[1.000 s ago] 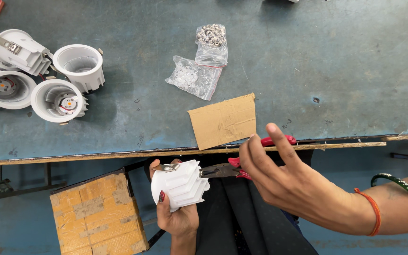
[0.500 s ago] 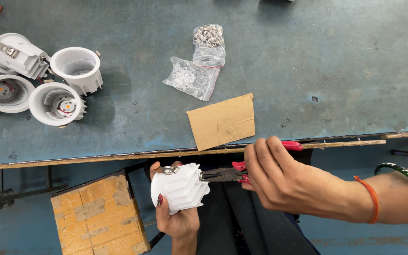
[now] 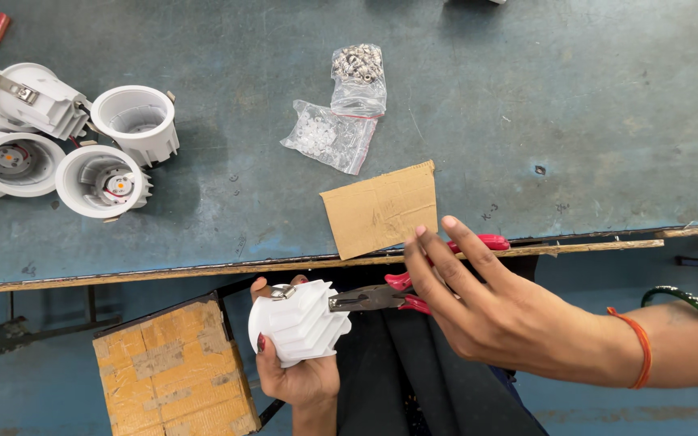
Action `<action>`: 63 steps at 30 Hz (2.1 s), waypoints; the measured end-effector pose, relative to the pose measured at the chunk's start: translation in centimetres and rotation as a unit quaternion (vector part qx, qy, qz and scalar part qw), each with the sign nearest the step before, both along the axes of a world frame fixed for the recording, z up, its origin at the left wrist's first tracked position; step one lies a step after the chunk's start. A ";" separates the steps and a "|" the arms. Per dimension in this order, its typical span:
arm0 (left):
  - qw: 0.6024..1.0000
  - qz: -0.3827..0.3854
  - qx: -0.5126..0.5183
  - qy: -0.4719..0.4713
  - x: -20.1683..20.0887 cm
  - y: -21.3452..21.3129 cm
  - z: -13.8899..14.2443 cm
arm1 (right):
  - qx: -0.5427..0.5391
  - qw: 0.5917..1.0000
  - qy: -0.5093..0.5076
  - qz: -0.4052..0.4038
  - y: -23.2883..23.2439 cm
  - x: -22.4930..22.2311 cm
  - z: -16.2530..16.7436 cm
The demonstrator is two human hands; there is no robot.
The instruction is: The person assembles LED light fixtures at a workbench. They insert wires into the fixture housing, then use pliers to crimp and secure the wire connections. Multiple white fixture housings and loose wires are visible on the table.
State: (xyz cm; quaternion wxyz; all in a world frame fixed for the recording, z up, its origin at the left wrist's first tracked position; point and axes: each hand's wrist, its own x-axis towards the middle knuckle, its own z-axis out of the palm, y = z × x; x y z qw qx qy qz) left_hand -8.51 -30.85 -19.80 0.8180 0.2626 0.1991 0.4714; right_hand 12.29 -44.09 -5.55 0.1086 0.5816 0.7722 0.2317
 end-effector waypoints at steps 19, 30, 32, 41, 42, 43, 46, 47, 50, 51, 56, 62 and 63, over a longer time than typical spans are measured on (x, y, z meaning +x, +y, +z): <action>1.000 0.006 0.018 0.006 0.0 -0.4 0.2 | -0.031 0.998 -0.042 -0.038 -0.2 -0.5 0.5; 1.000 0.000 0.024 0.000 0.0 -0.2 0.1 | -0.033 0.998 -0.043 -0.028 0.1 -0.3 0.2; 1.000 0.001 0.023 0.002 0.0 -0.2 0.1 | -0.045 0.997 -0.048 -0.029 0.3 -0.3 0.2; 1.000 -0.014 0.024 -0.001 0.0 -0.3 -0.1 | -0.049 0.997 -0.055 0.033 0.8 1.1 0.4; 1.000 -0.016 0.024 -0.001 -0.1 -0.3 -0.1 | -0.049 0.996 -0.053 0.044 0.9 1.3 0.4; 1.000 -0.019 0.023 0.000 -0.1 -0.3 -0.1 | -0.046 0.996 -0.054 0.048 1.0 1.4 0.4; 0.999 -0.033 0.016 0.004 -0.2 -0.3 0.0 | -0.040 0.996 -0.060 0.058 1.1 1.6 0.4; 0.999 -0.034 0.016 0.005 -0.1 -0.3 0.0 | -0.040 0.995 -0.065 0.061 1.1 1.6 0.5; 0.999 -0.032 0.013 0.010 0.0 -0.2 0.0 | -0.036 0.994 -0.077 0.061 1.0 1.4 0.5; 0.999 -0.028 0.010 0.013 0.0 -0.2 0.0 | -0.033 0.995 -0.073 0.059 0.9 1.4 0.4; 0.999 -0.020 0.031 0.011 0.0 -0.1 0.1 | -0.041 0.997 -0.045 0.056 0.7 1.4 -0.4; 0.998 -0.025 0.051 -0.008 -0.5 0.6 0.6 | -0.019 0.999 -0.016 0.046 0.8 1.6 -0.7; 0.999 -0.017 0.044 -0.004 -0.4 0.6 0.6 | -0.018 0.999 -0.009 0.034 0.8 1.5 -0.5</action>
